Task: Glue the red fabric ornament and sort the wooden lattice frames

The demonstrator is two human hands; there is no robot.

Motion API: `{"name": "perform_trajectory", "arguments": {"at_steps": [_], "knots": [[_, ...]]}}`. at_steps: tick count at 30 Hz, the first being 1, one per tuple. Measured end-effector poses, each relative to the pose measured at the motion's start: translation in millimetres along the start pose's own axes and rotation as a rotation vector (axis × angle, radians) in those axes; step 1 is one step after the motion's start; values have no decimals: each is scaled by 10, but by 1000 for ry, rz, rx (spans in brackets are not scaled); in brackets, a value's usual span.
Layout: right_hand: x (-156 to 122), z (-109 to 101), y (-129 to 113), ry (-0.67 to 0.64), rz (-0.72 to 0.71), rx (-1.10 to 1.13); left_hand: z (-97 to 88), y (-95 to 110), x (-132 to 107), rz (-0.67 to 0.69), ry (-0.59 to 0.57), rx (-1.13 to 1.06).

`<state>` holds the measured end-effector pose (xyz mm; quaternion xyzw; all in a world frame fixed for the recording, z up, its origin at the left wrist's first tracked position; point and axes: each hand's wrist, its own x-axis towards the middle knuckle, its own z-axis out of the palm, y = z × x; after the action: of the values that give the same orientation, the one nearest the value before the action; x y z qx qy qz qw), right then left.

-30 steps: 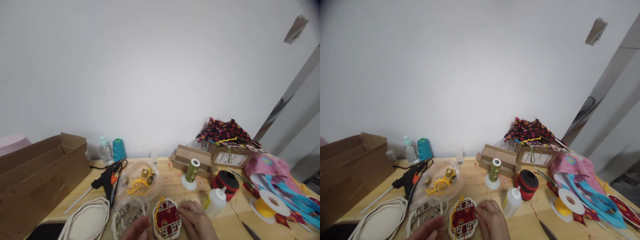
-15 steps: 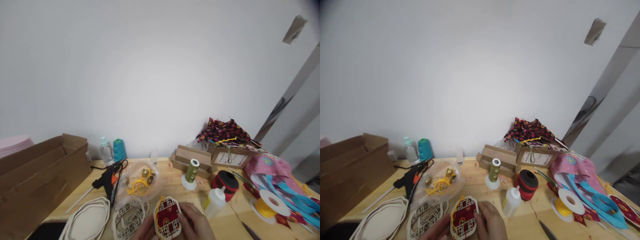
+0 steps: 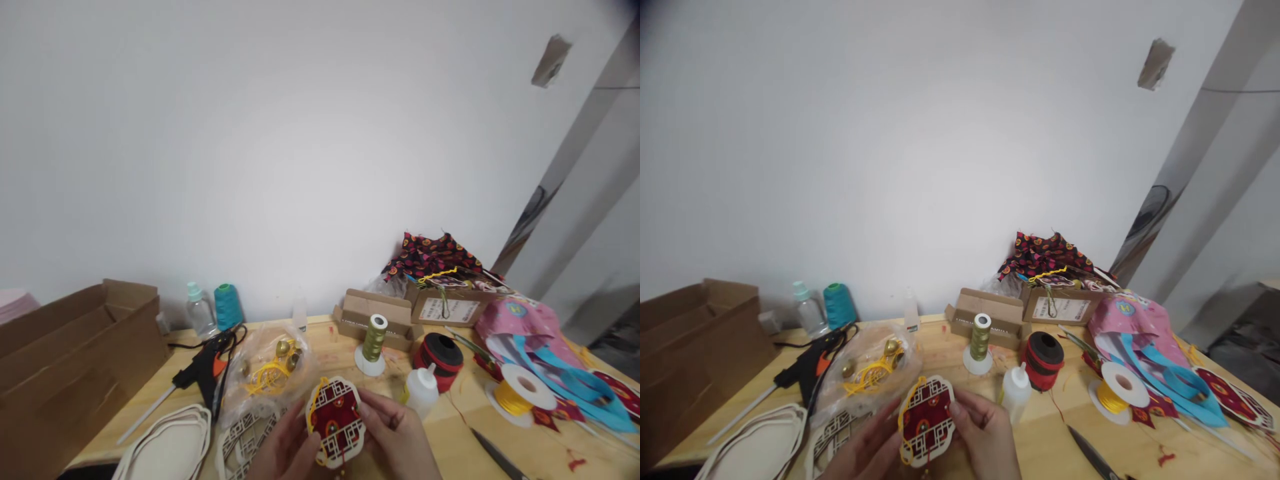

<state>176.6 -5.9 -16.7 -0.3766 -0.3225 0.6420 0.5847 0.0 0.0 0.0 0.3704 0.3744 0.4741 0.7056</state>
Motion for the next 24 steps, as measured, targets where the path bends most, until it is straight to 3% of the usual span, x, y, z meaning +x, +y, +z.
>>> {"name": "perform_trajectory", "arguments": {"at_steps": [4, 12, 17, 24], "knots": [[-7, 1, -29, 49, 12, 42, 94, 7, 40, 100, 22, 64], [-59, 57, -12, 138, 61, -21, 60, -63, 44, 5, 39, -60], [-93, 115, 27, 55, 56, 29, 50, -179, 46, -68, 83, -246], [-67, 154, 71, 98, -17, -20, 78, -102, 12, 31, 135, -74]]}}
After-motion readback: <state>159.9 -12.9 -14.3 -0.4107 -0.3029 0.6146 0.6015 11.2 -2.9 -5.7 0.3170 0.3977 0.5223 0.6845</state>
